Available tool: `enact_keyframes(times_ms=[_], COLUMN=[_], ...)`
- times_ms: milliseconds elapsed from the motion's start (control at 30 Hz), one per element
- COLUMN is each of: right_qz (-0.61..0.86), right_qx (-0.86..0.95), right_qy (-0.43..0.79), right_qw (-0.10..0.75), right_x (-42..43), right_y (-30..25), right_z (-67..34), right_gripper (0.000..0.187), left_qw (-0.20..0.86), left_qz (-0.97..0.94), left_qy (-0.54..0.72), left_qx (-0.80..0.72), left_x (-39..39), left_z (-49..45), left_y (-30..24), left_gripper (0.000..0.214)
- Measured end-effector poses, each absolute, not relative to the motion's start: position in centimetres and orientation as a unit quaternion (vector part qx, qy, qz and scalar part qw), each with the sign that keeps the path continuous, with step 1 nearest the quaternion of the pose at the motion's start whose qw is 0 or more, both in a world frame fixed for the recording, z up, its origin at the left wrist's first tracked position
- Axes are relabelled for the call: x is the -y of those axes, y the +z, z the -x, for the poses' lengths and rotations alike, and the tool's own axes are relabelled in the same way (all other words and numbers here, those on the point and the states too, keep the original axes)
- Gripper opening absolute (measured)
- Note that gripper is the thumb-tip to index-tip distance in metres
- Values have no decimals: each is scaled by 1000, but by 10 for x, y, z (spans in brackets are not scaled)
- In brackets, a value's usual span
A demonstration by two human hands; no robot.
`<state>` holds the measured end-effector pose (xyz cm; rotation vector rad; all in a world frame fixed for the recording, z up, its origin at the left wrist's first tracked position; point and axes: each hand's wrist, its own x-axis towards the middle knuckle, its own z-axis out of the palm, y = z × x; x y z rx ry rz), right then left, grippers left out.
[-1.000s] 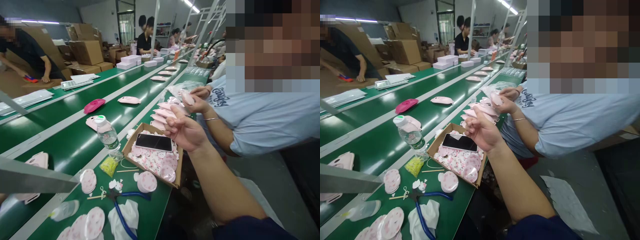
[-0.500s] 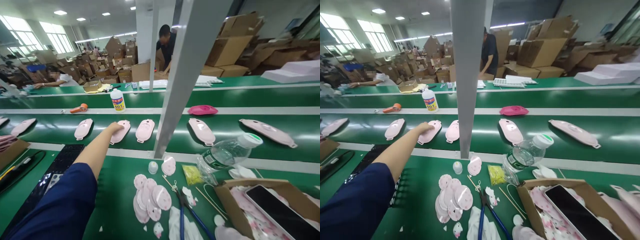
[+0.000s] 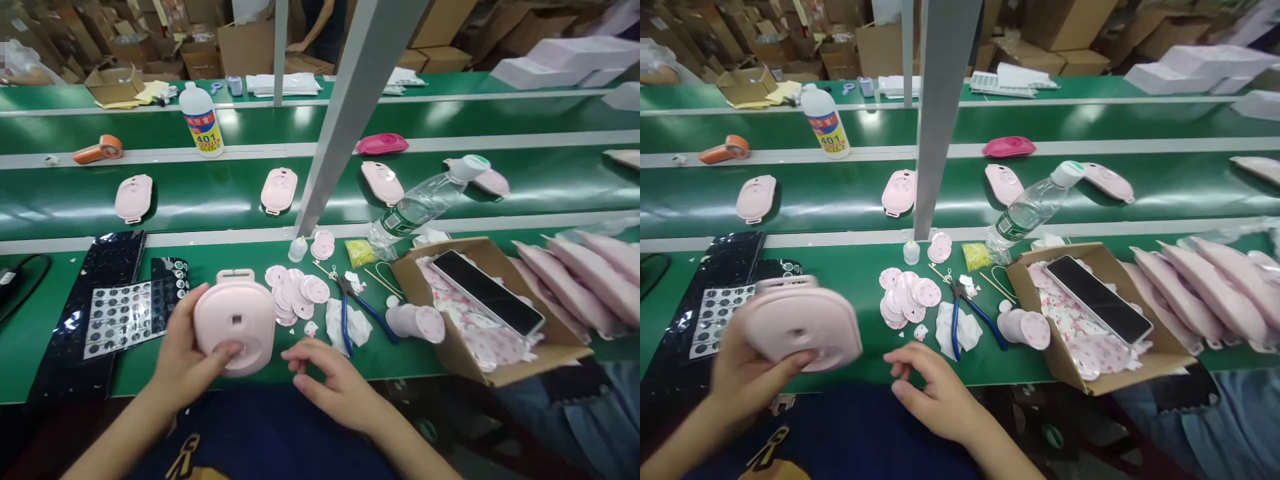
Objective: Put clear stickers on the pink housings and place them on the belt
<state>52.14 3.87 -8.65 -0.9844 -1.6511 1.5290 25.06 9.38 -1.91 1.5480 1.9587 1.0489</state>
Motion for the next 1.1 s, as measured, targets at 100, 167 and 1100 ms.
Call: enact_keyframes(times_ms=[100,167,1100], right_qz=[394,428,528], right_qx=[696,714,836], right_qy=[537,492,-117], right_qw=[267,255,95], right_x=[-53,-55,-105], right_y=[-76,-69,-123], right_z=[-508,-516,-524], right_gripper=[26,25,27], left_qw=[319,401,280], left_qz=[-548,-518,-513], left_qy=[365,339,424], left_qx=[-681,-675,-692], left_x=[-67,-68,-56], left_z=[-249,-242,-153], left_y=[-80,-106,-92], left_gripper=[86,92,69])
